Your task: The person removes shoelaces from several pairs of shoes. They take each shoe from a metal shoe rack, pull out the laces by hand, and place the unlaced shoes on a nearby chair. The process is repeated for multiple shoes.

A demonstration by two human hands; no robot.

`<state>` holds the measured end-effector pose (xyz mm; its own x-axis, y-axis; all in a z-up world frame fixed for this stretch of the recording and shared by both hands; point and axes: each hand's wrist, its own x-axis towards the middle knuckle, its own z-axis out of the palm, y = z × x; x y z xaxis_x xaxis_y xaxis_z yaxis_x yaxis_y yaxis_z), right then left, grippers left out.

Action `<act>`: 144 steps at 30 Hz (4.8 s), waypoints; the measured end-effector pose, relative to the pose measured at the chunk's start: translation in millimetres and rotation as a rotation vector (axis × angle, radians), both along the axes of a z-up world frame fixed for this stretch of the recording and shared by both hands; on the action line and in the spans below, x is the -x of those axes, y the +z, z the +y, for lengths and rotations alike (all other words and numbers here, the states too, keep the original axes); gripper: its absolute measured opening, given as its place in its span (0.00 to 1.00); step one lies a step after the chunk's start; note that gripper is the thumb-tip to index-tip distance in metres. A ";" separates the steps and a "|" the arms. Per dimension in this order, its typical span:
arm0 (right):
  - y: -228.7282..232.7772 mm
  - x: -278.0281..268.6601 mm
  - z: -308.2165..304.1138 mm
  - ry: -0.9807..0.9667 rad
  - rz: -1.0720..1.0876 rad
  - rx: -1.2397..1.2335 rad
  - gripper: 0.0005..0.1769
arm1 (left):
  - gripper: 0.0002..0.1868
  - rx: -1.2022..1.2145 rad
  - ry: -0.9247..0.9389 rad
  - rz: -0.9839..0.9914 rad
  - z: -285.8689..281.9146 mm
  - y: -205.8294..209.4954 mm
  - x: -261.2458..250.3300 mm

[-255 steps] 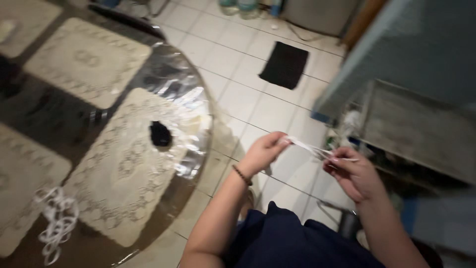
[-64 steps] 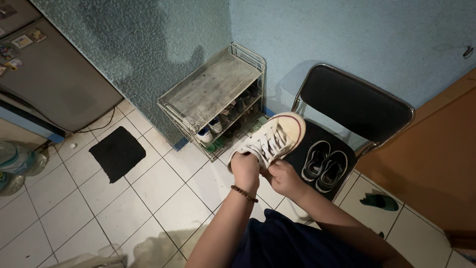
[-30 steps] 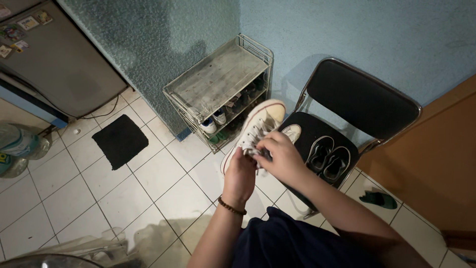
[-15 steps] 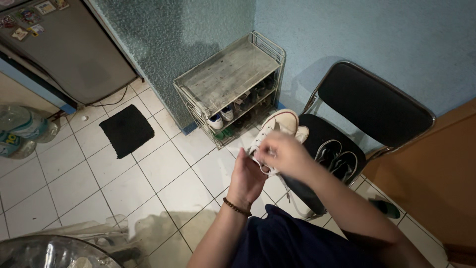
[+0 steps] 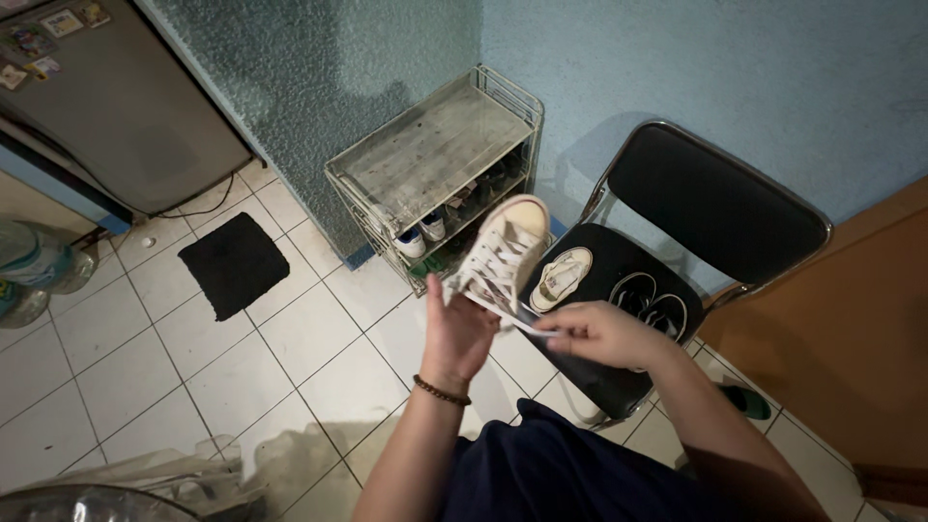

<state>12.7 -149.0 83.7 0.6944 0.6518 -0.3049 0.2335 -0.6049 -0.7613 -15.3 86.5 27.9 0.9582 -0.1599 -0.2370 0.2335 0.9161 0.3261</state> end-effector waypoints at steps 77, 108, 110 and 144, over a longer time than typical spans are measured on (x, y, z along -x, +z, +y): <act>21.6 -7.5 36.1 -0.015 -0.589 -0.142 0.13 | 0.26 -0.171 -0.069 -0.218 -7.2 -13.6 7.9; 8.8 8.4 71.9 -0.138 -0.955 0.028 0.19 | 0.31 -0.154 -0.019 -0.305 -17.1 20.9 -6.4; -1.5 14.8 78.6 -0.176 -0.957 0.034 0.09 | 0.31 -0.172 0.001 -0.279 -17.7 20.1 -8.0; 1.8 -30.3 60.2 -0.362 -0.651 0.047 0.17 | 0.31 -0.120 -0.050 -0.196 -16.3 -19.9 -20.0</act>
<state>43.0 -88.8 85.5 0.9128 0.3443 0.2196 0.4083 -0.7582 -0.5084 4.7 70.2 8.1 0.9795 -0.1900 -0.0674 0.1990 0.8568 0.4757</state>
